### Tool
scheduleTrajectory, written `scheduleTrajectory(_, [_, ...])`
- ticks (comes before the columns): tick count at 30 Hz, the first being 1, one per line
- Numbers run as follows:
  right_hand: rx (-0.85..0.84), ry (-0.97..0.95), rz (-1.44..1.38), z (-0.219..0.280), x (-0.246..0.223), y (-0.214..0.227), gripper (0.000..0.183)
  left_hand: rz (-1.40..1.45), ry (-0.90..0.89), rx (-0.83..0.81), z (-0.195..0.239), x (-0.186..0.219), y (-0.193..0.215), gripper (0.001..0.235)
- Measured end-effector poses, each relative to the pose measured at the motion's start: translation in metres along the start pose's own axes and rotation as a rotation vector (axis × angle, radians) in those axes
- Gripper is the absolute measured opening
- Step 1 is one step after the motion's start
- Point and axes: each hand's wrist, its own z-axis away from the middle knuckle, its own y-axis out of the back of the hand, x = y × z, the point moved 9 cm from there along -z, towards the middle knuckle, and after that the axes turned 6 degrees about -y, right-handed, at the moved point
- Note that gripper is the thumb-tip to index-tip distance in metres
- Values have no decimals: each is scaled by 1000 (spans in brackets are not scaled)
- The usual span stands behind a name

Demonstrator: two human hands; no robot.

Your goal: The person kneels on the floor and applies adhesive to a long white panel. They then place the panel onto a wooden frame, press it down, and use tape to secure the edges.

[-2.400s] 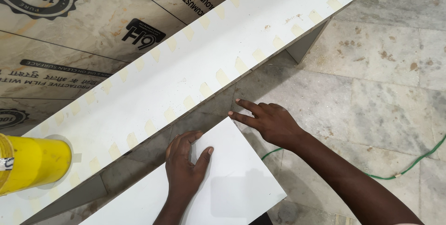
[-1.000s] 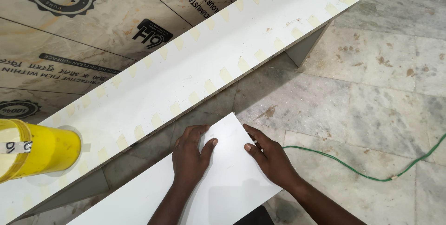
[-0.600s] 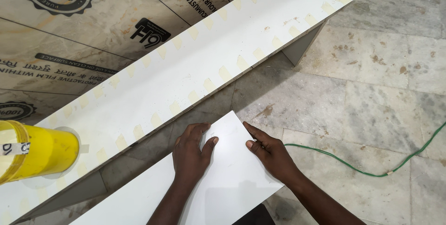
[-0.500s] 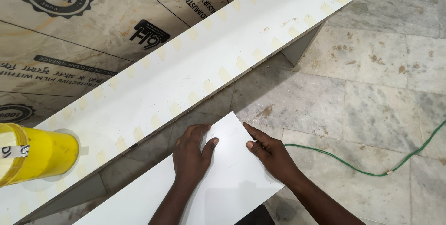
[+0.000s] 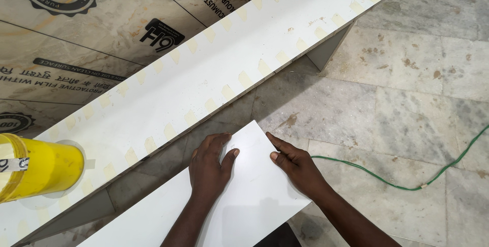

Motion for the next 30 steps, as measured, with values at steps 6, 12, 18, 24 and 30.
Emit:
scheduleTrajectory(6, [0, 7, -23, -2, 1, 2, 52, -1, -16, 5, -2, 1, 0, 38])
scheduleTrajectory(12, [-2, 19, -46, -3, 1, 2, 51, 5, -8, 3, -1, 1, 0, 38])
scheduleTrajectory(18, [-10, 15, -59, -4, 4, 2, 50, 1, -23, 2, -1, 2, -1, 39])
scheduleTrajectory(24, [-24, 10, -92, -5, 3, 2, 49, -5, -22, 6, -2, 3, -1, 40])
scheduleTrajectory(30, [-23, -13, -153, -6, 8, 2, 49, -8, -51, 25, -1, 10, 3, 37])
